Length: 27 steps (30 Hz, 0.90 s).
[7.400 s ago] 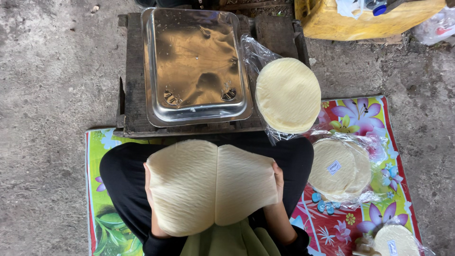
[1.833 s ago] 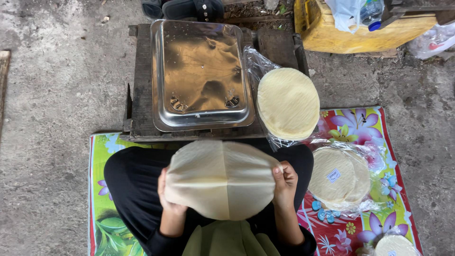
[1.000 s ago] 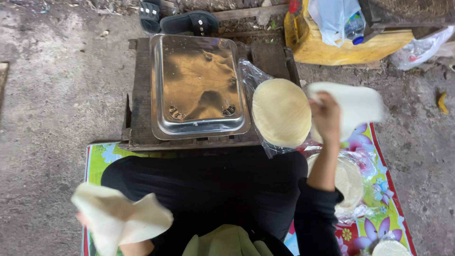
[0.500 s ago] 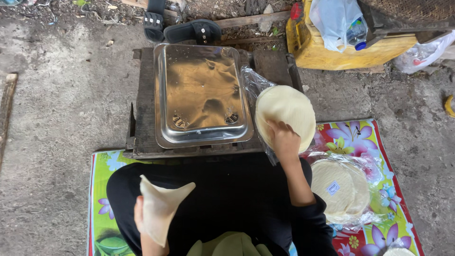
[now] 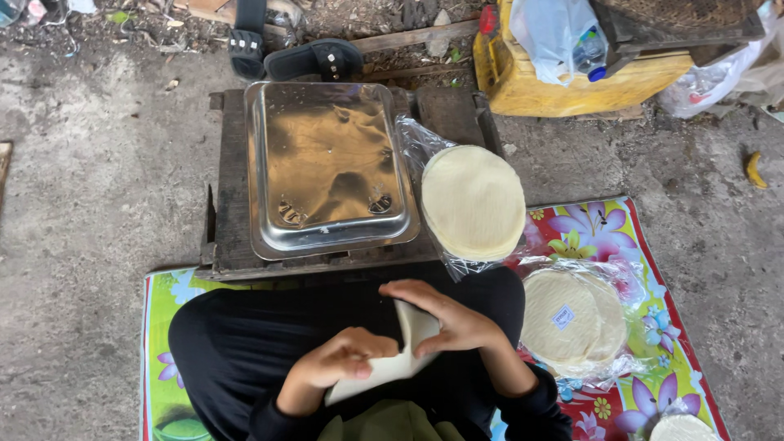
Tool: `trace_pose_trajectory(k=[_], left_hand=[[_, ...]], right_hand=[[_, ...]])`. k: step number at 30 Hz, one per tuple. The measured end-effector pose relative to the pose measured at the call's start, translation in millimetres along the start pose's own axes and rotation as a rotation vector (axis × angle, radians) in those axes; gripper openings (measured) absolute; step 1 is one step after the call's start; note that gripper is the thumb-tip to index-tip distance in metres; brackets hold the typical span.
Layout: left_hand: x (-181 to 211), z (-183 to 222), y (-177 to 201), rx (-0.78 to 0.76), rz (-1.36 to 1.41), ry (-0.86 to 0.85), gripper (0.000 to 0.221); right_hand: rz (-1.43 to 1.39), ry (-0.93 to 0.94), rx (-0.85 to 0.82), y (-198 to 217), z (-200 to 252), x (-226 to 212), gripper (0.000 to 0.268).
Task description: The person separates thin dough wrappers from a stack by hand, folding them into triangles and placing them into a plastic bag.
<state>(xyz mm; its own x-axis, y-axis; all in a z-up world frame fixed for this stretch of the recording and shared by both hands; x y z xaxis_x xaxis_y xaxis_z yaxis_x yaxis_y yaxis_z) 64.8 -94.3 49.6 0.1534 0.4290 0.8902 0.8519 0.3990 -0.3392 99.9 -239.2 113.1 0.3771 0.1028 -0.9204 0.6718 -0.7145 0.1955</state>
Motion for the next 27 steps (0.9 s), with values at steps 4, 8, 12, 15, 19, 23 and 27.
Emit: trace_pose_trajectory(k=[4, 8, 12, 15, 19, 23, 27], left_hand=[[21.3, -55.3, 29.1, 0.137, -0.162, 0.041, 0.033], [-28.6, -88.4, 91.0, 0.388, -0.105, 0.235, 0.022], [-66.4, -137.4, 143.0, 0.593, -0.297, 0.254, 0.020], [-75.9, -168.7, 147.8, 0.672, -0.396, 0.218, 0.019], [-47.9, -211.5, 134.1, 0.575, -0.483, 0.145, 0.020], [22.4, -255.7, 132.5, 0.674, -0.758, 0.019, 0.016], [79.6, -269.8, 108.3, 0.632, -0.892, -0.328, 0.008]], right_hand=[[-0.314, -0.352, 0.210, 23.3, 52.9, 60.5, 0.035], [-0.243, -0.544, 0.683, 82.9, 105.7, 90.5, 0.025], [-0.054, -0.501, 0.802, 148.0, 100.5, 81.1, 0.020], [-0.037, -0.542, 0.774, 185.4, 95.7, 75.1, 0.020], [0.017, -0.551, 0.754, 215.7, 91.8, 56.0, 0.017], [0.233, -0.385, 0.946, 261.6, 77.3, 12.6, 0.017], [0.592, 0.040, 0.916, 269.4, 61.7, -47.4, 0.015]])
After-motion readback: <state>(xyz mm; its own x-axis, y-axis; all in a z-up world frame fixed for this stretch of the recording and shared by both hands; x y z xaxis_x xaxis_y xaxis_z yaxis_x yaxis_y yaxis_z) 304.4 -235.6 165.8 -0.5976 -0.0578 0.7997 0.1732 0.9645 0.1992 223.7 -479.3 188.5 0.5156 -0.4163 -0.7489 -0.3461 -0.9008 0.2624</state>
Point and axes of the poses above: each hand's wrist, its own z-axis away from the middle knuckle, its own y-axis out of the back of the hand, x = y × z, the point moved 8 cm from there along -z, towards the middle knuckle, and after that the axes turned 9 degrees about -z, right-handed, at the moved point
